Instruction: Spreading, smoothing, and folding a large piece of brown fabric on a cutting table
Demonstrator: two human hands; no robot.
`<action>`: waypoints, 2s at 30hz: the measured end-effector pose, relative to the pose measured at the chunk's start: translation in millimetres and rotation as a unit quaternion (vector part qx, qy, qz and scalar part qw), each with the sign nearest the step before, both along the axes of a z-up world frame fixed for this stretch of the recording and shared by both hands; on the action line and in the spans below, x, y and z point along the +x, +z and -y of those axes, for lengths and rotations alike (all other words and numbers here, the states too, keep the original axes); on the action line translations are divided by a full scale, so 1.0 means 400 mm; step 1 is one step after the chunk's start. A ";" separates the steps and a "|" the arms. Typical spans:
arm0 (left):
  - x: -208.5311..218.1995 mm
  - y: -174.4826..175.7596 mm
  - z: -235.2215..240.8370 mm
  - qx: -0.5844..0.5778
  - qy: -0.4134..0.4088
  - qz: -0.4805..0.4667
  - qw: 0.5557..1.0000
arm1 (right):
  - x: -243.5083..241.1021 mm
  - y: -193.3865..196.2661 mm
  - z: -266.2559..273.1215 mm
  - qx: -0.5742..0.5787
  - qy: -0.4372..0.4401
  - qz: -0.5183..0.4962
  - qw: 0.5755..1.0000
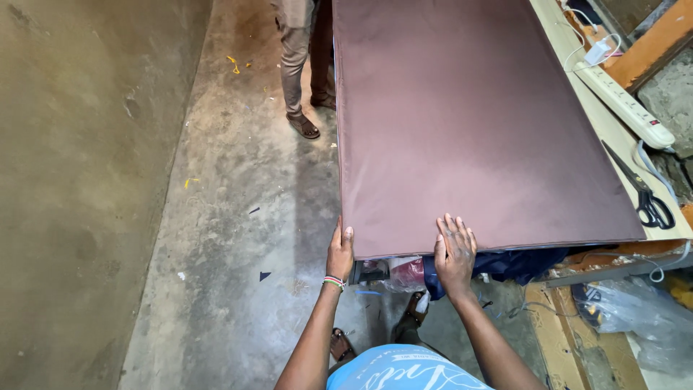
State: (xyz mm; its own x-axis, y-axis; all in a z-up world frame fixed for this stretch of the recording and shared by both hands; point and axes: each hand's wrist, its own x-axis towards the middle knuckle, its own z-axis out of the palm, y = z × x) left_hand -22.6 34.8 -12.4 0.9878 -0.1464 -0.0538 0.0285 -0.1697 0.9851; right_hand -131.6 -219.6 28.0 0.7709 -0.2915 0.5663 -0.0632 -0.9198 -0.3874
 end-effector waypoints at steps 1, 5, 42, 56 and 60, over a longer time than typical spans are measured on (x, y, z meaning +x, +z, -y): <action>0.001 -0.006 0.000 0.001 0.000 -0.003 1.000 | 0.000 -0.001 0.001 -0.001 -0.001 0.000 1.000; 0.004 -0.006 -0.006 0.006 -0.016 0.006 1.000 | 0.001 -0.003 -0.002 0.003 -0.010 0.005 1.000; 0.033 0.016 -0.042 0.045 -0.041 0.057 0.997 | 0.008 0.027 -0.028 -0.010 -0.016 0.000 1.000; 0.047 -0.111 -0.061 0.082 -0.012 0.052 0.995 | 0.003 0.020 -0.027 0.005 0.027 0.019 0.999; -0.003 0.049 -0.016 0.030 -0.001 -0.021 0.999 | 0.000 0.022 -0.013 -0.010 0.019 0.011 1.000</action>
